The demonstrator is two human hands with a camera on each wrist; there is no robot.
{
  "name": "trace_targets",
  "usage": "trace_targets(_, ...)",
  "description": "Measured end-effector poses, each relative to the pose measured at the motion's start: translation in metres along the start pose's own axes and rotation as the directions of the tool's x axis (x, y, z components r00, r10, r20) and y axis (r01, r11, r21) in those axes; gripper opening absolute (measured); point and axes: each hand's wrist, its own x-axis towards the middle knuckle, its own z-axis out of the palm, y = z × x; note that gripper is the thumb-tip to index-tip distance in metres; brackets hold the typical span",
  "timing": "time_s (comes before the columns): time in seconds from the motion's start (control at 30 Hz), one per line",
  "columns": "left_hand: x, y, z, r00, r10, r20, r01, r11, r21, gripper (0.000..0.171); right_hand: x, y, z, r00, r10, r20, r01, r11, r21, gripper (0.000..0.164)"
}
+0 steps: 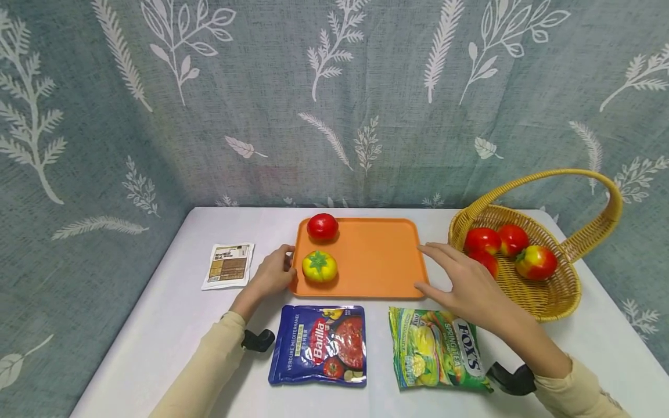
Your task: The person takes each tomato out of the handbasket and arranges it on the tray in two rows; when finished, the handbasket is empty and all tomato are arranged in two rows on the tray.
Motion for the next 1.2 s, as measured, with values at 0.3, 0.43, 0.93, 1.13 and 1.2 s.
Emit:
trace_targets(0.3,-0.002,0.000,-0.002,1.000,0.010,0.001,-0.010,1.000,0.001,0.053,-0.011,0.008,-0.009,0.999,0.033,-0.034,-0.033,0.999,0.011,0.057)
trace_targets(0.43,-0.002,0.000,-0.001,1.000,0.004,0.005,-0.004,1.000,0.001,0.053,-0.013,0.010,-0.012,0.998,0.043,-0.049,-0.042,0.999,0.012,0.052)
trace_targets(0.93,-0.001,0.001,-0.001,1.000,-0.006,0.003,0.006,1.000,0.009,0.052,-0.023,0.027,-0.025,0.992,0.069,-0.104,-0.069,0.998,-0.002,0.042)
trace_targets(1.13,-0.002,0.001,0.000,1.000,-0.001,0.001,0.001,1.000,0.011,0.053,-0.028,0.036,-0.025,0.988,0.132,-0.080,-0.134,0.991,-0.026,0.046)
trace_targets(1.2,-0.002,0.001,0.000,1.000,0.000,0.001,0.000,1.000,0.011,0.053,-0.030,0.040,-0.025,0.986,0.145,-0.076,-0.148,0.988,-0.035,0.047)
